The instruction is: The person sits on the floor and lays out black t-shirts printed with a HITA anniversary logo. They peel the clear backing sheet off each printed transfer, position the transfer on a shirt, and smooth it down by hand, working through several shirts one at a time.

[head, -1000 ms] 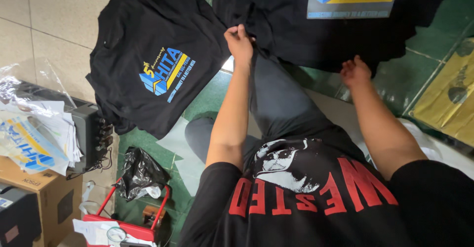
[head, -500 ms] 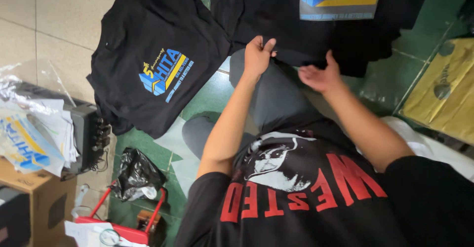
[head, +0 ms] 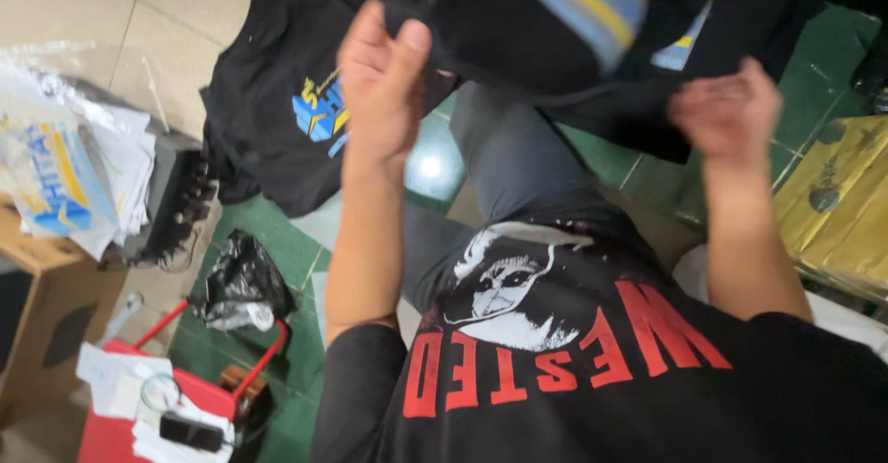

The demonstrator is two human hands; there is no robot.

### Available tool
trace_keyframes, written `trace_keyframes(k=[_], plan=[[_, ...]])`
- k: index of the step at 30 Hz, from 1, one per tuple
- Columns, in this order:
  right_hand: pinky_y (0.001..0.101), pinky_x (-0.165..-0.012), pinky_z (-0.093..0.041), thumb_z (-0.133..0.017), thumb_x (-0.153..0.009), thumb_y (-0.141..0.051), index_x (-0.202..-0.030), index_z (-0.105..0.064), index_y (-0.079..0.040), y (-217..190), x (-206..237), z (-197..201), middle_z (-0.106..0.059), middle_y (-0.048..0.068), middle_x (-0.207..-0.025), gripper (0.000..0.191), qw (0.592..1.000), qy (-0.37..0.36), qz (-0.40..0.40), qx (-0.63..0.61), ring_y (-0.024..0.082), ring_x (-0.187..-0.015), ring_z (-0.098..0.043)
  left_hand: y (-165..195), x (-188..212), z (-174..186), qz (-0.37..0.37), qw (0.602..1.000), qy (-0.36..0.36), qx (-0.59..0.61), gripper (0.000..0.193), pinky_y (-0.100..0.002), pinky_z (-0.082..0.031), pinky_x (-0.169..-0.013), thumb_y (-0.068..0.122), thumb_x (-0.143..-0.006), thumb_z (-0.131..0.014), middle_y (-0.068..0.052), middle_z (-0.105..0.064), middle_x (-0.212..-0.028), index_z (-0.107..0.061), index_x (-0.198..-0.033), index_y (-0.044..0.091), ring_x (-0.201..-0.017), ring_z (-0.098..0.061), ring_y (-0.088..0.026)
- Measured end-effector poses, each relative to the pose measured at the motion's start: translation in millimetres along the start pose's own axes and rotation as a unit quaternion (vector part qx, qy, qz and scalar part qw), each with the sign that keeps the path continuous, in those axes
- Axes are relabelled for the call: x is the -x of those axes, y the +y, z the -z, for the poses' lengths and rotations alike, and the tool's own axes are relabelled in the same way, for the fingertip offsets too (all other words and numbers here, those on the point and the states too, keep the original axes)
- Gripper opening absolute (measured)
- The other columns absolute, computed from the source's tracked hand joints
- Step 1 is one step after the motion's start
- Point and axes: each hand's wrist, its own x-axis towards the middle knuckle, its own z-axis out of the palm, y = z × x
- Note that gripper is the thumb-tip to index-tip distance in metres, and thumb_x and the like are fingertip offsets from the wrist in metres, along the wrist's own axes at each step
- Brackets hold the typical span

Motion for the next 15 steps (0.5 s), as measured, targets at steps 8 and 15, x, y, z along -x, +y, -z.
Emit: trace_keyframes(k=[8, 15], plan=[[0.0486, -0.094, -0.047, -0.098, -0.066, -0.034, -0.135, -0.055, -0.002, 141.7, 128.5, -170.4, -0.065, 0.018, -0.127, 0.088, 0.585, -0.318, 0.452, 0.594, 0.036, -0.112, -0.061, 86.5, 47.9, 8.0, -0.133, 0.975, 0.027, -0.173, 0.014, -0.022, -0.042, -0.069, 0.007, -0.112, -0.068, 0.003, -0.058, -0.09, -0.062, -0.102, -0.001, -0.076, -0.05, -0.003], [0.0428, -0.087, -0.056, -0.065, -0.07, 0.009, -0.109, -0.07, 0.0, 111.0, 101.9, -156.3, -0.069, 0.019, -0.103, 0.04, 0.688, -0.32, 0.413, 0.504, 0.035, -0.097, -0.07, 145.0, 97.9, 94.6, -0.219, 0.937, 0.249, -0.114, 0.009, -0.031, -0.056, -0.071, 0.007, -0.098, -0.066, -0.001, -0.068, -0.089, -0.064, -0.106, 0.008, -0.076, -0.064, -0.011]])
